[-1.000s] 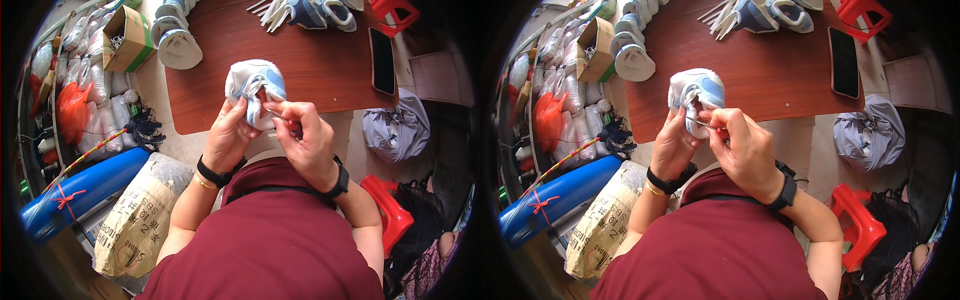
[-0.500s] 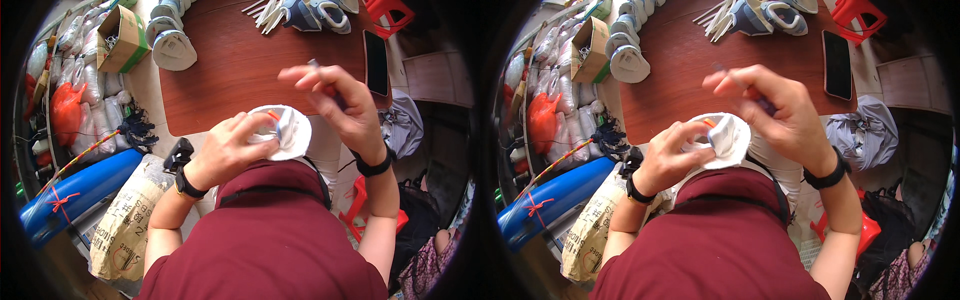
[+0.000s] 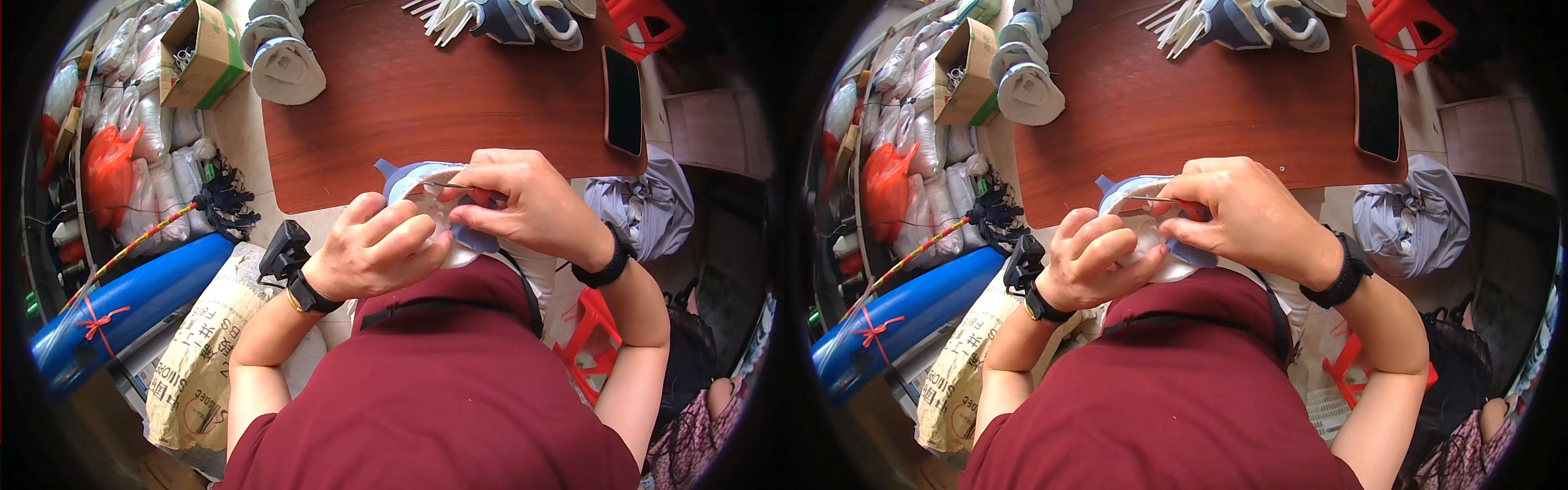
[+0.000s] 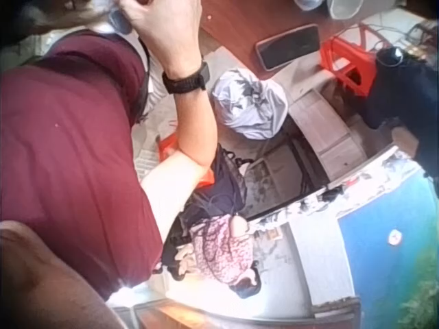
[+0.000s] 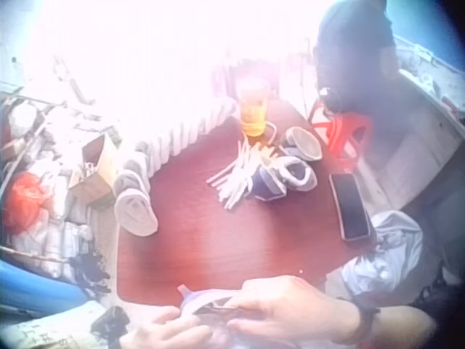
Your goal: The recorder uses a hand tool to inspect and assemble shoe upper components at a workbench.
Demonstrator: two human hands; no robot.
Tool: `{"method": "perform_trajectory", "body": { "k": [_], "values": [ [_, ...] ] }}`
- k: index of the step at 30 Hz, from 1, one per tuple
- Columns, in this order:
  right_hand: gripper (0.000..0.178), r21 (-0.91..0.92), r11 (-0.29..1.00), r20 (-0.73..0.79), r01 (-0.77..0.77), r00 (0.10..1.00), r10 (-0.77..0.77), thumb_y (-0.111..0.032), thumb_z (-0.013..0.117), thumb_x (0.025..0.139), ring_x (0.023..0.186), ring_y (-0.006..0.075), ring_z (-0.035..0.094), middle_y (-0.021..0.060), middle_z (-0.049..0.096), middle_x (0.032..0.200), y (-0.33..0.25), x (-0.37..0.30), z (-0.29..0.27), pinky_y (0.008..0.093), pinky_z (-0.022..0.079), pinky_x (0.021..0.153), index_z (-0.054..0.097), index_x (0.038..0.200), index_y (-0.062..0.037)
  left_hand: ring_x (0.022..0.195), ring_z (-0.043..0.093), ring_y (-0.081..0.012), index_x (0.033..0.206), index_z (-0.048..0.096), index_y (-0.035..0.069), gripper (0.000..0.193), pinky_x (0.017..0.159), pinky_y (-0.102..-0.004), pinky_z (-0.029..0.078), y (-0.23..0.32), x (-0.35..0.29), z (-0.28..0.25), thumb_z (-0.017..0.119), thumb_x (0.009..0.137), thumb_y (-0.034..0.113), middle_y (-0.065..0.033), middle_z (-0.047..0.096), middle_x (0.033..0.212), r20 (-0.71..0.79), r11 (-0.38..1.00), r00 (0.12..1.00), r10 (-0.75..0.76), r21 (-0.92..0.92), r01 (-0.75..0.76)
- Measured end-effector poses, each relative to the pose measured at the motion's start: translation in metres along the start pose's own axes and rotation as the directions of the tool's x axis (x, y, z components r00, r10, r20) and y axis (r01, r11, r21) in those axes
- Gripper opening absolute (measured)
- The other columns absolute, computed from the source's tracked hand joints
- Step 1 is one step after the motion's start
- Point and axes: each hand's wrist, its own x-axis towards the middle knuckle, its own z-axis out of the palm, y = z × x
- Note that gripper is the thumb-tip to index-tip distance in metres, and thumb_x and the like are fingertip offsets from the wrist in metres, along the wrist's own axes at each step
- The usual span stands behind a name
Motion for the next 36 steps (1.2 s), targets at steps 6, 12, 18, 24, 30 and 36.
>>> {"method": "perform_trajectory", "body": {
  "k": [6,12,18,24,30,36],
  "values": [
    [0.011,0.0,1.0,-0.06,0.022,0.998,-0.022,-0.005,0.073,0.081,0.067,0.0203,0.056,0.009,0.057,0.077,0.005,-0.003,0.015,0.0312,0.045,0.061,0.069,0.09,-0.0003,0.086,0.057,-0.0134,0.09,0.068,0.02,0.019,0.065,-0.0303,0.042,0.002,-0.003,0.01,0.074,0.072,0.015,0.002,0.052,0.094,-0.097,0.999,0.994,0.042,0.03,-0.039],
    [0.007,0.055,0.997,-0.205,-0.048,0.977,0.058,-0.003,0.068,0.086,0.065,0.0182,0.052,0.0086,0.054,0.075,0.002,-0.008,0.032,0.0314,0.042,0.059,0.063,0.086,0.0024,0.086,0.057,-0.0147,0.091,0.068,0.018,0.019,0.069,-0.0328,0.042,0.004,-0.006,0.01,0.075,0.073,0.017,0.0014,0.054,0.098,-0.081,1.0,0.997,-0.014,-0.018,0.012],
    [0.011,0.193,0.973,-0.328,-0.125,0.927,0.184,-0.008,0.067,0.088,0.066,0.0257,0.059,0.0131,0.06,0.079,0.001,-0.009,0.041,0.0349,0.047,0.06,0.065,0.087,0.0023,0.088,0.057,-0.0154,0.094,0.069,0.015,0.024,0.069,-0.0338,0.041,0.004,-0.011,0.01,0.076,0.072,0.018,0.0005,0.055,0.1,-0.029,0.998,1.0,-0.009,-0.056,0.007],
    [0.011,0.135,0.989,-0.316,-0.061,0.943,0.101,-0.01,0.069,0.088,0.066,0.018,0.059,0.0095,0.061,0.081,0.002,-0.013,0.033,0.0322,0.047,0.059,0.068,0.094,-0.0008,0.09,0.057,-0.0165,0.096,0.07,0.015,0.025,0.072,-0.0347,0.044,0.005,-0.019,0.017,0.076,0.072,0.017,0.0001,0.054,0.1,-0.015,0.999,1.0,0.006,-0.034,-0.007],
    [0.05,0.201,0.962,-0.284,-0.182,0.929,0.235,-0.022,0.08,0.082,0.084,0.0104,0.06,0.0074,0.065,0.099,0.011,-0.01,-0.003,0.0258,0.05,0.072,0.059,0.123,-0.0015,0.098,0.056,-0.0177,0.095,0.07,0.017,0.023,0.079,-0.0385,0.048,0.0,-0.01,0.019,0.074,0.072,0.014,-0.0005,0.055,0.101,-0.143,0.998,0.99,-0.002,-0.056,-0.006],
    [0.045,0.44,0.839,-0.111,-0.321,0.907,0.405,-0.006,0.066,0.081,0.094,0.0123,0.064,0.0099,0.067,0.105,0.024,-0.012,0.005,0.0278,0.052,0.084,0.054,0.123,0.0023,0.119,0.049,-0.0236,0.102,0.069,0.018,0.035,0.087,-0.0367,0.051,0.0,-0.013,0.033,0.075,0.069,0.006,-0.0054,0.052,0.129,-0.225,0.996,0.972,-0.062,0.052,0.076]
  ]
}}
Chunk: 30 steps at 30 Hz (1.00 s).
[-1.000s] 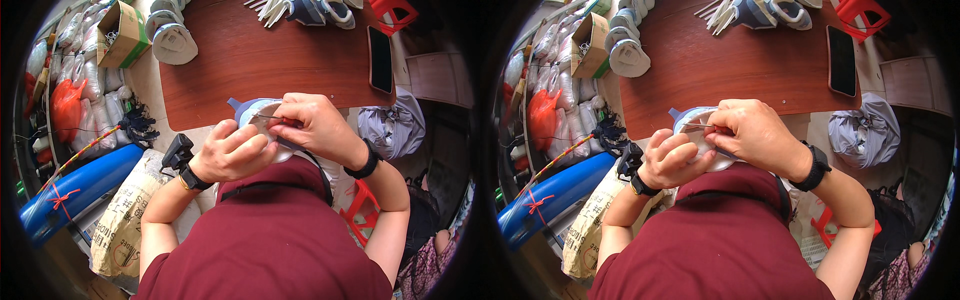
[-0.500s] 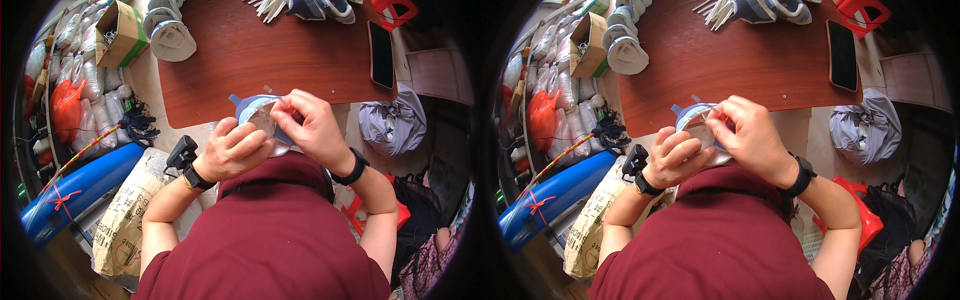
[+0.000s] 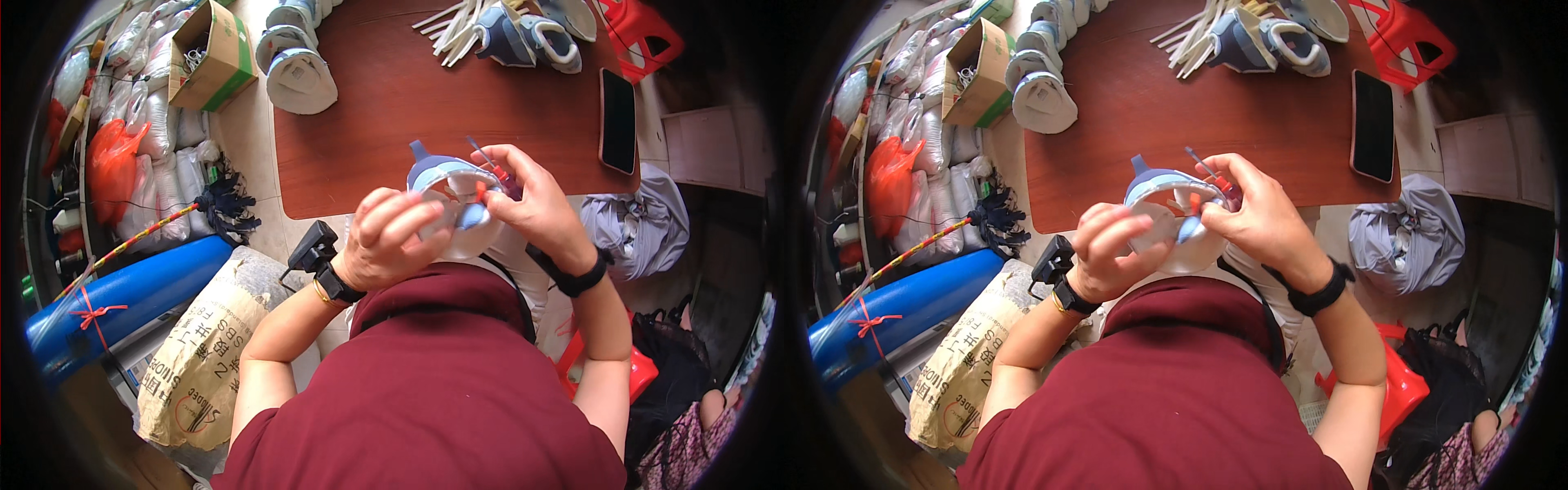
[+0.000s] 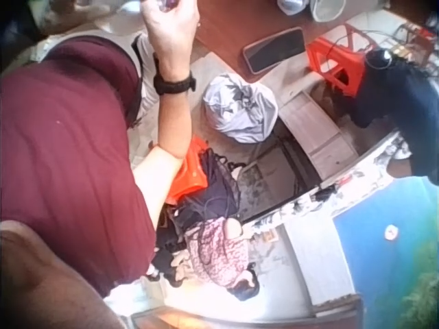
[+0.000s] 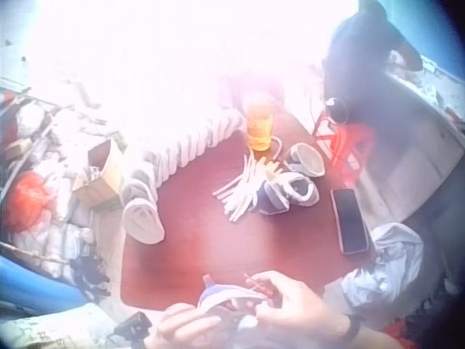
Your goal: The recorder uses a hand tool to inspect and assemble shoe upper components at a workbench.
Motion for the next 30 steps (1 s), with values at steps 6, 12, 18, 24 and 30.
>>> {"method": "perform_trajectory", "body": {
  "k": [6,12,18,24,30],
  "values": [
    [0.041,0.008,0.978,-0.227,0.21,0.952,-0.203,0.001,0.065,0.078,0.085,0.011,0.064,0.0091,0.065,0.101,0.006,0.0,0.025,0.026,0.053,0.077,0.056,0.118,0.0007,0.12,0.054,-0.0285,0.138,0.043,0.007,0.061,0.073,-0.0314,0.059,0.026,0.011,-0.01,0.058,0.082,-0.008,-0.021,0.036,0.146,0.305,0.189,0.593,-0.745,-0.756,0.626],
    [0.041,-0.097,0.959,-0.346,0.266,0.895,-0.283,0.001,0.067,0.076,0.081,0.0149,0.065,0.0104,0.063,0.103,0.005,-0.003,0.043,0.0274,0.054,0.068,0.057,0.116,-0.0011,0.094,0.064,-0.0164,0.132,0.051,0.003,0.032,0.062,-0.0242,0.057,0.022,0.027,-0.013,0.05,0.102,0.013,-0.0143,0.058,0.128,0.65,-0.494,0.19,-0.736,-0.707,0.506],
    [0.044,-0.622,0.284,0.07,0.73,0.413,-0.908,0.003,0.072,0.074,0.08,0.0208,0.063,0.0057,0.064,0.113,0.017,0.002,0.032,0.0312,0.055,0.064,0.063,0.115,-0.0082,0.091,0.066,-0.0127,0.128,0.056,0.005,0.032,0.062,-0.0234,0.057,0.01,0.029,-0.008,0.046,0.106,0.026,-0.0075,0.065,0.119,0.743,-0.631,0.172,-0.647,-0.647,0.428],
    [0.038,-0.742,0.253,0.267,0.621,0.619,-0.738,-0.006,0.071,0.071,0.075,0.0204,0.062,0.0053,0.066,0.107,0.02,-0.008,0.016,0.0312,0.053,0.058,0.066,0.109,-0.0067,0.102,0.064,-0.0148,0.128,0.056,0.006,0.03,0.075,-0.0269,0.057,0.004,0.035,-0.011,0.044,0.106,0.022,-0.007,0.064,0.12,0.809,-0.72,0.172,-0.562,-0.58,0.382],
    [0.031,-0.481,0.706,0.024,0.52,0.812,-0.583,-0.001,0.07,0.08,0.075,0.0272,0.068,0.012,0.069,0.088,0.023,-0.025,0.044,0.0354,0.056,0.064,0.066,0.11,-0.0043,0.103,0.065,-0.0174,0.121,0.059,0.005,0.025,0.069,-0.0251,0.052,0.017,0.038,0.004,0.045,0.106,0.02,-0.008,0.065,0.116,0.744,-0.691,0.087,-0.663,-0.652,0.312]
  ]
}}
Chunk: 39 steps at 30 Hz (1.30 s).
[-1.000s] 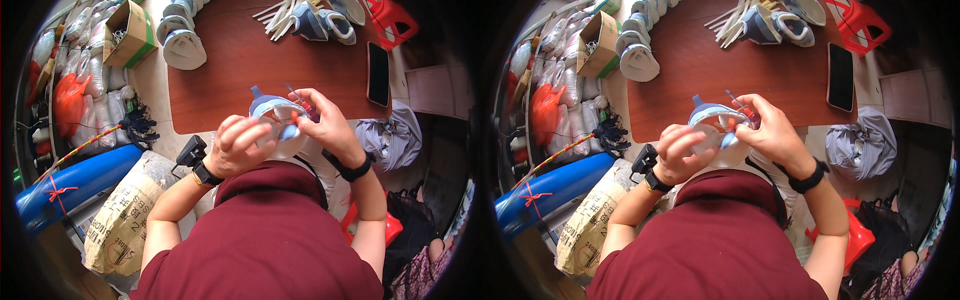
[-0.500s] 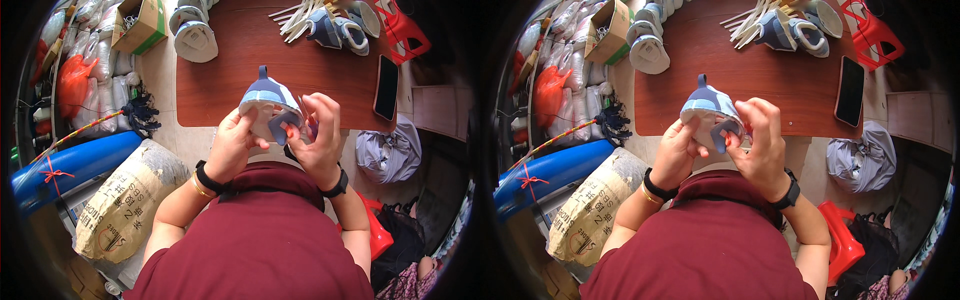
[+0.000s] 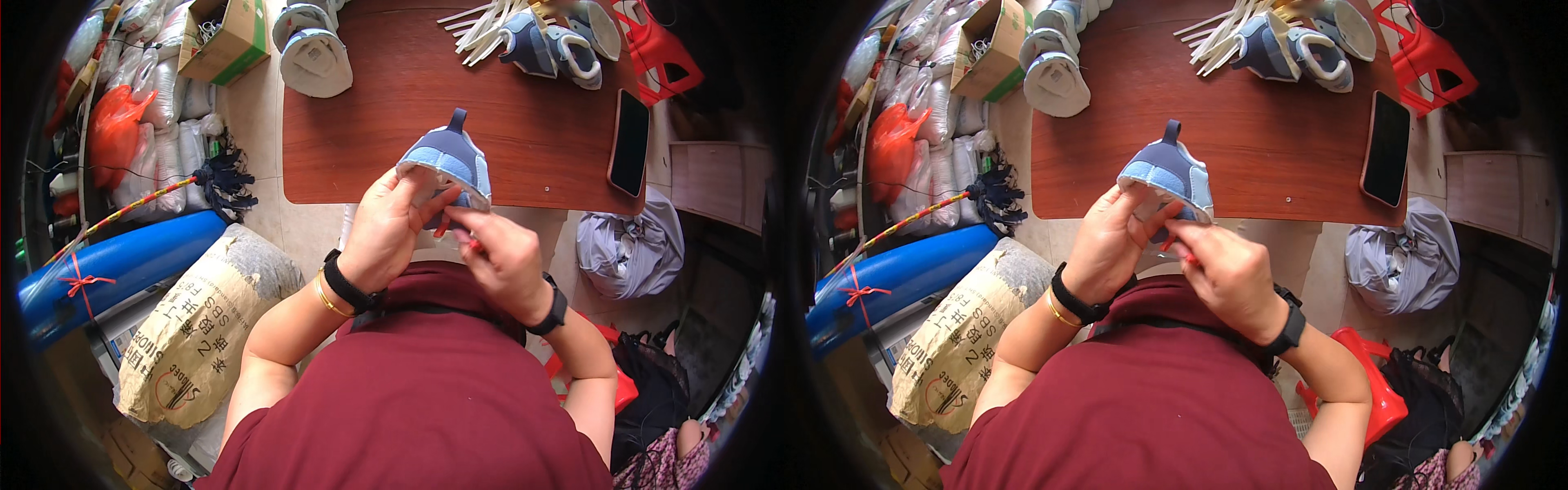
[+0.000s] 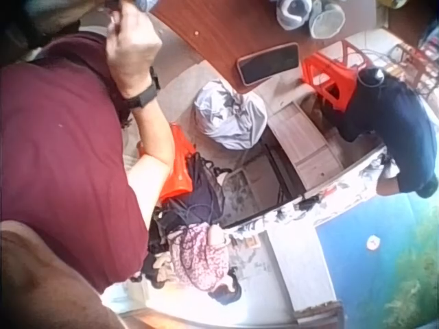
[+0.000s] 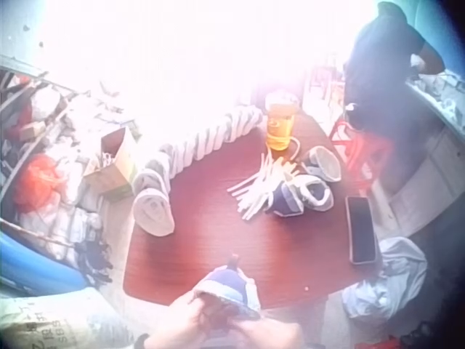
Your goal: The recorder uses a hand tool to inspect and assemble shoe upper components at a workbench.
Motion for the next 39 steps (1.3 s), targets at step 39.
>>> {"method": "perform_trajectory", "body": {
  "k": [39],
  "values": [
    [0.01,0.206,0.956,-0.1,-0.207,0.968,0.231,-0.002,0.07,0.086,0.073,0.0151,0.061,0.0069,0.057,0.086,0.01,0.024,0.011,0.0278,0.051,0.064,0.062,0.089,0.0011,0.07,0.066,-0.0094,0.122,0.055,-0.001,0.026,0.052,-0.0204,0.049,-0.012,-0.004,-0.007,0.046,0.106,0.018,-0.0067,0.065,0.09,0.083,0.799,0.967,0.239,0.55,-0.245]
  ]
}}
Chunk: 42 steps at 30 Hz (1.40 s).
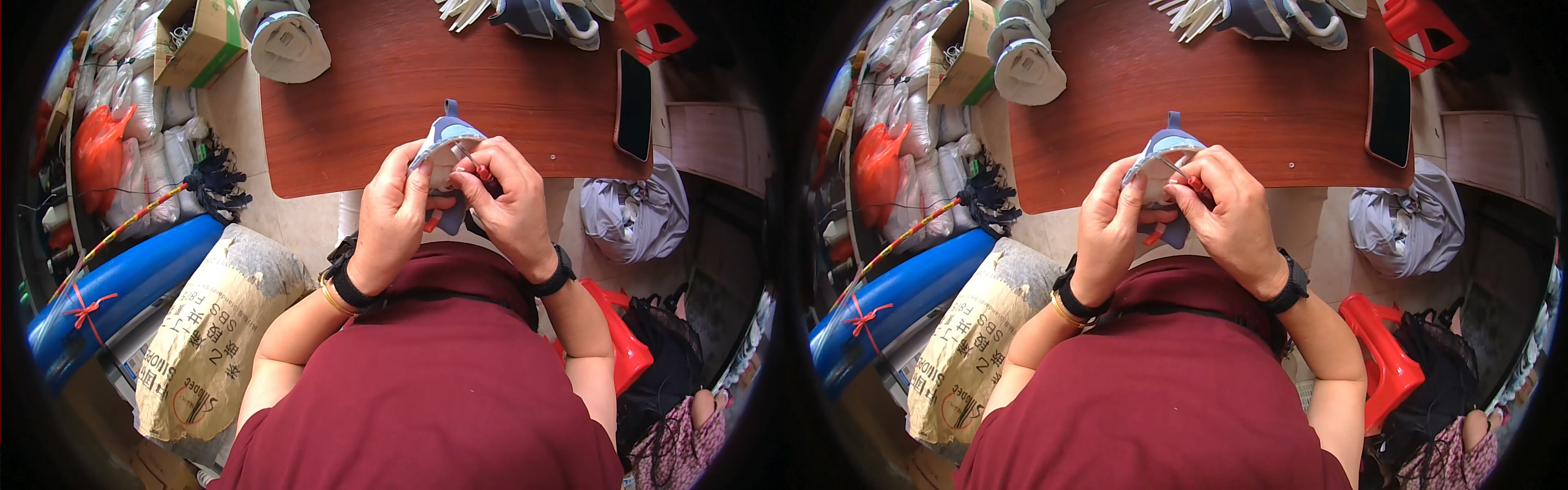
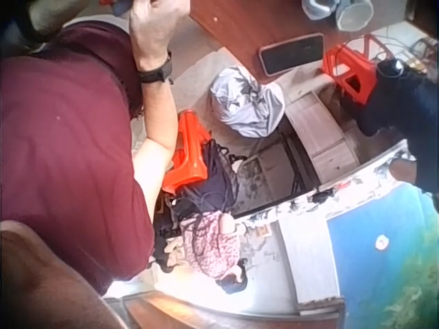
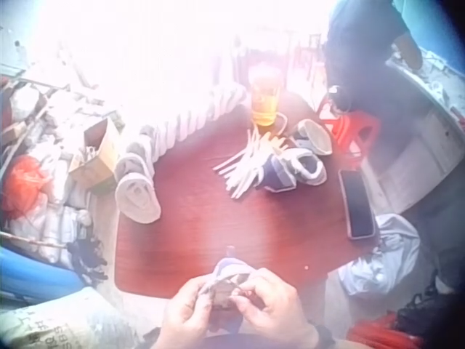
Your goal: The recorder uses a hand tool to inspect and assemble shoe upper components at a workbench.
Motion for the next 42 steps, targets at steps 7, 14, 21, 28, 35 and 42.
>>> {"method": "perform_trajectory", "body": {
  "k": [7,14,21,28,35,42],
  "values": [
    [0.01,-0.001,1.0,-0.045,0.03,0.999,-0.03,-0.003,0.071,0.086,0.072,0.0156,0.059,0.0077,0.059,0.087,0.003,-0.002,0.003,0.0288,0.049,0.063,0.062,0.088,0.0003,0.09,0.067,-0.0127,0.126,0.053,-0.001,0.028,0.063,-0.0224,0.057,-0.001,0.004,-0.003,0.043,0.107,0.016,-0.0086,0.065,0.107,0.03,1.0,1.0,-0.002,0.009,0.001],
    [0.011,0.005,1.0,-0.074,0.018,0.997,-0.017,-0.004,0.072,0.086,0.072,0.0161,0.059,0.0074,0.058,0.087,0.004,-0.004,0.004,0.029,0.048,0.063,0.062,0.087,0.0004,0.087,0.065,-0.0082,0.131,0.048,-0.001,0.033,0.063,-0.02,0.053,-0.005,0.003,-0.001,0.052,0.098,0.002,-0.0071,0.065,0.104,0.073,0.988,0.992,0.099,0.111,-0.107],
    [0.01,-0.008,0.999,-0.155,-0.038,0.987,0.036,-0.006,0.071,0.087,0.069,0.0154,0.057,0.0075,0.058,0.083,0.006,-0.003,0.011,0.0292,0.047,0.061,0.062,0.087,0.0001,0.087,0.068,-0.0123,0.126,0.053,-0.003,0.037,0.07,-0.0253,0.057,-0.007,0.004,0.001,0.064,0.09,0.002,-0.0106,0.067,0.106,0.015,0.998,0.998,0.06,0.031,-0.061],
    [0.011,-0.029,1.0,-0.14,0.007,0.99,-0.011,-0.007,0.07,0.087,0.069,0.0157,0.061,0.0086,0.06,0.086,0.001,-0.003,0.009,0.0282,0.05,0.061,0.064,0.09,0.0009,0.064,0.06,-0.0024,0.127,0.054,0.001,0.035,0.049,-0.0154,0.044,-0.004,0.006,-0.005,0.065,0.094,0.009,-0.0048,0.07,0.093,0.019,0.987,0.999,-0.028,-0.158,0.031],
    [0.014,0.229,0.971,-0.162,-0.073,0.981,0.112,-0.002,0.064,0.091,0.081,0.0206,0.066,0.0108,0.064,0.096,-0.011,-0.016,0.005,0.0309,0.053,0.071,0.06,0.104,0.0,0.063,0.06,-0.0034,0.128,0.054,0.001,0.037,0.048,-0.0157,0.044,-0.006,0.007,-0.006,0.066,0.094,0.009,-0.0062,0.069,0.093,0.008,0.985,1.0,-0.029,-0.168,0.03],
    [0.02,0.07,0.99,-0.02,-0.125,0.992,0.127,0.004,0.059,0.091,0.085,0.0238,0.068,0.0134,0.064,0.099,-0.01,-0.022,-0.015,0.0326,0.054,0.075,0.06,0.11,-0.0004,0.071,0.065,-0.0091,0.125,0.055,0.002,0.033,0.053,-0.0195,0.05,-0.005,0.01,-0.01,0.064,0.094,0.009,-0.0088,0.068,0.101,0.068,0.946,0.993,-0.093,-0.306,0.109]
  ]
}}
